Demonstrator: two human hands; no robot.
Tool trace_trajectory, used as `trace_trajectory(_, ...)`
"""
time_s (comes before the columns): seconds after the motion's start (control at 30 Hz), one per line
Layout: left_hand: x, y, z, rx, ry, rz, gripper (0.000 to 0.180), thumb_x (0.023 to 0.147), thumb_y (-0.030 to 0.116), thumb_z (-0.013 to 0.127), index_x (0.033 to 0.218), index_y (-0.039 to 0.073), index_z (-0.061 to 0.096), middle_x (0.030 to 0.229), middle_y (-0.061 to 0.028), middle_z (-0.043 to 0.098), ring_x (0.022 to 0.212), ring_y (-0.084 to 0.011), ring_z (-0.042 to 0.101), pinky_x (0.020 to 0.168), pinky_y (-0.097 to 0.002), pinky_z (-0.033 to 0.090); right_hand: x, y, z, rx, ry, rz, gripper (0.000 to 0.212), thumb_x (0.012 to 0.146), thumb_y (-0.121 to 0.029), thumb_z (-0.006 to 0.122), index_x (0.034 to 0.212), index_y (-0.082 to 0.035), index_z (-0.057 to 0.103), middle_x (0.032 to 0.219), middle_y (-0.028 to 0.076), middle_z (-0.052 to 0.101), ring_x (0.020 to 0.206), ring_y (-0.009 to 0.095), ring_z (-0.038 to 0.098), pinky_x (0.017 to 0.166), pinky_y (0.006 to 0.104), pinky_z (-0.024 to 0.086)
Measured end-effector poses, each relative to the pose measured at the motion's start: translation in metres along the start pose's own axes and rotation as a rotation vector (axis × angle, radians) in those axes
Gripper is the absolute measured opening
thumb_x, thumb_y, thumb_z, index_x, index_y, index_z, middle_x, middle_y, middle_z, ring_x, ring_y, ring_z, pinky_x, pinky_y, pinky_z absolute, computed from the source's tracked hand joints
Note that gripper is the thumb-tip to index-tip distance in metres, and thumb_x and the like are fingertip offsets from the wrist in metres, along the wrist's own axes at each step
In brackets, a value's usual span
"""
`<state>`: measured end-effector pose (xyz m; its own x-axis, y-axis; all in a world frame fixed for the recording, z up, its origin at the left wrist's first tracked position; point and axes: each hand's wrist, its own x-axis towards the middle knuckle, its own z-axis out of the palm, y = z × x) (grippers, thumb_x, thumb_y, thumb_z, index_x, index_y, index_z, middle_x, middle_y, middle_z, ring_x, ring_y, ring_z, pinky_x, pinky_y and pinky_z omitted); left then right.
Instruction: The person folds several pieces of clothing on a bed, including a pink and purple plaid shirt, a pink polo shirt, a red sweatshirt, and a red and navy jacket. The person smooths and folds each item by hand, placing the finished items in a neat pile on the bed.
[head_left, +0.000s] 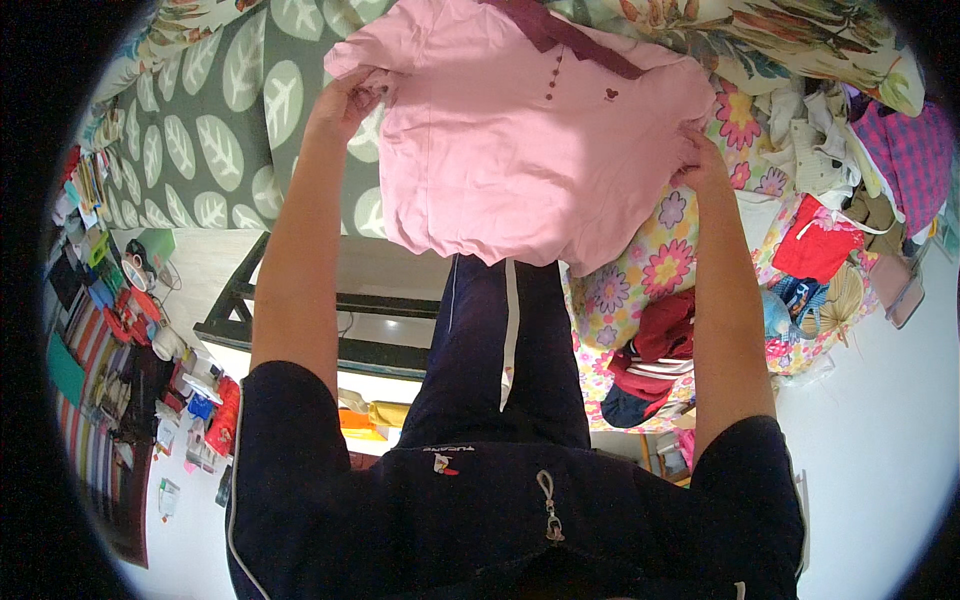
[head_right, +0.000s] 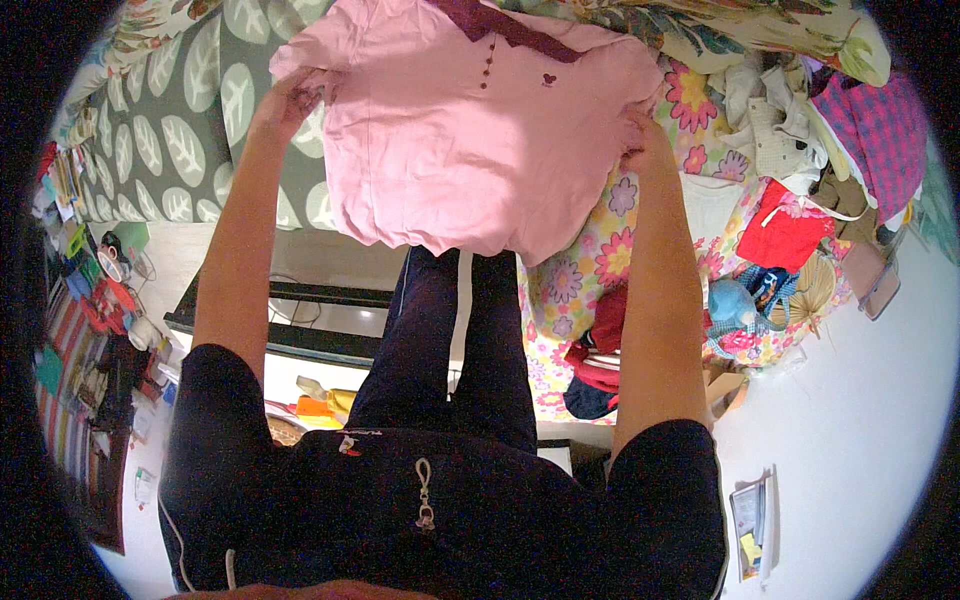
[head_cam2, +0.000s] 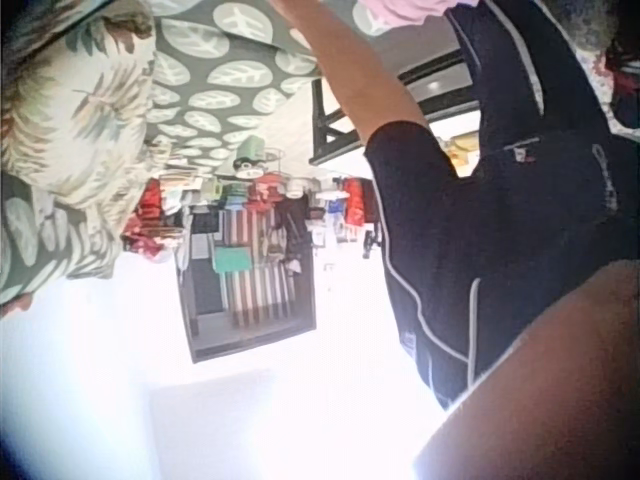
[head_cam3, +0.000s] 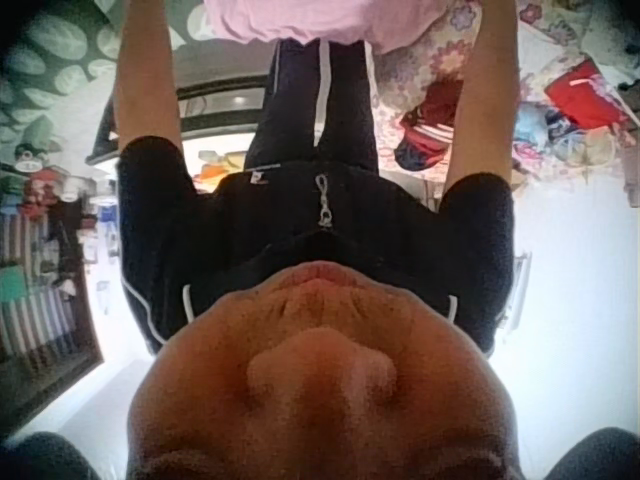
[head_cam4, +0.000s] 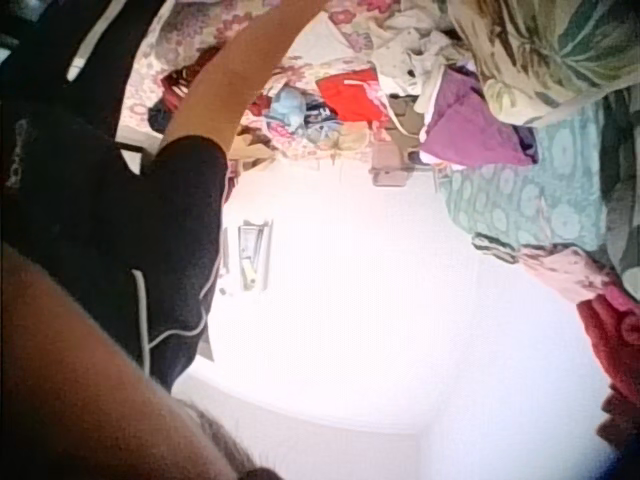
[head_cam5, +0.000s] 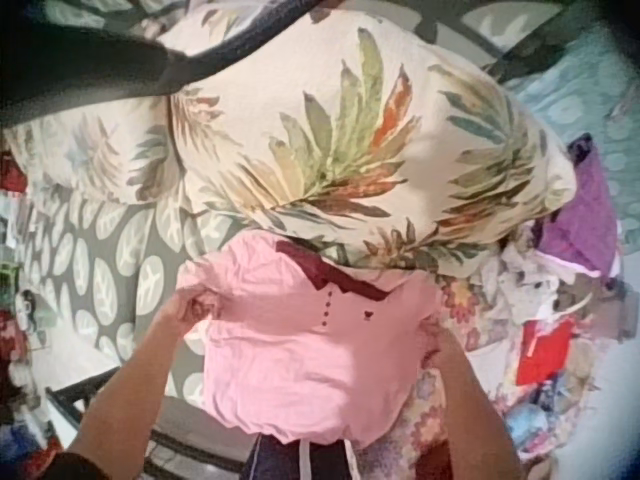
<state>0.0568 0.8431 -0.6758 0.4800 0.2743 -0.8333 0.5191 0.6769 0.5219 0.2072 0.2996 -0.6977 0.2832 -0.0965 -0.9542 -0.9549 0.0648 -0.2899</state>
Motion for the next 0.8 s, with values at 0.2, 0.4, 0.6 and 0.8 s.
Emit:
trace_trajectory(0.2,-0.082,0.010,0.091,0.174,0.085,0.629,0.026,0.078,0.004,0.056,0.104,-0.001,0.056,0.076,-0.0081,0.060,0.068,-0.0128,0.058,0.060,-0.0240,0.049,-0.085,-0.007,0.037,0.058,0.020,-0.521,0.029,0.080,-0.017,0.056,0.106,-0.005,0.054,0.094,0.011,0.062,0.084,0.027,0.060,0.070,0.0387,0.049)
trace_trajectory(0.4,-0.127,-0.079,0.170,1.203,-0.540,0.950,0.053,0.071,0.017,0.067,0.120,0.006,0.048,0.120,-0.0146,0.050,0.115,-0.0318,0.042,0.099,-0.0382,0.031,-0.141,0.049,0.160,-0.900,0.201,-1.099,0.035,0.078,-0.022,0.060,0.108,-0.004,0.055,0.089,0.015,0.062,0.079,0.028,0.061,0.067,0.0325,0.048)
trace_trajectory(0.6,-0.091,-0.079,0.112,1.007,-0.009,0.976,0.045,0.070,0.003,0.065,0.113,0.002,0.051,0.111,-0.0147,0.056,0.104,-0.0313,0.052,0.092,-0.0334,0.039,-0.122,0.052,0.140,-0.694,0.302,-1.110,0.043,0.074,-0.021,0.066,0.109,0.000,0.053,0.084,0.009,0.060,0.068,0.018,0.058,0.063,0.0308,0.047)
trace_trajectory(0.8,-0.095,-0.140,-0.022,1.274,0.273,0.704,0.050,0.067,0.024,0.068,0.107,-0.002,0.055,0.100,-0.0210,0.058,0.096,-0.0349,0.054,0.084,-0.0396,0.042,-0.064,0.140,0.023,-0.773,0.320,-0.796,0.047,0.072,-0.032,0.068,0.103,0.001,0.055,0.089,0.015,0.059,0.078,0.027,0.057,0.069,0.0370,0.046)
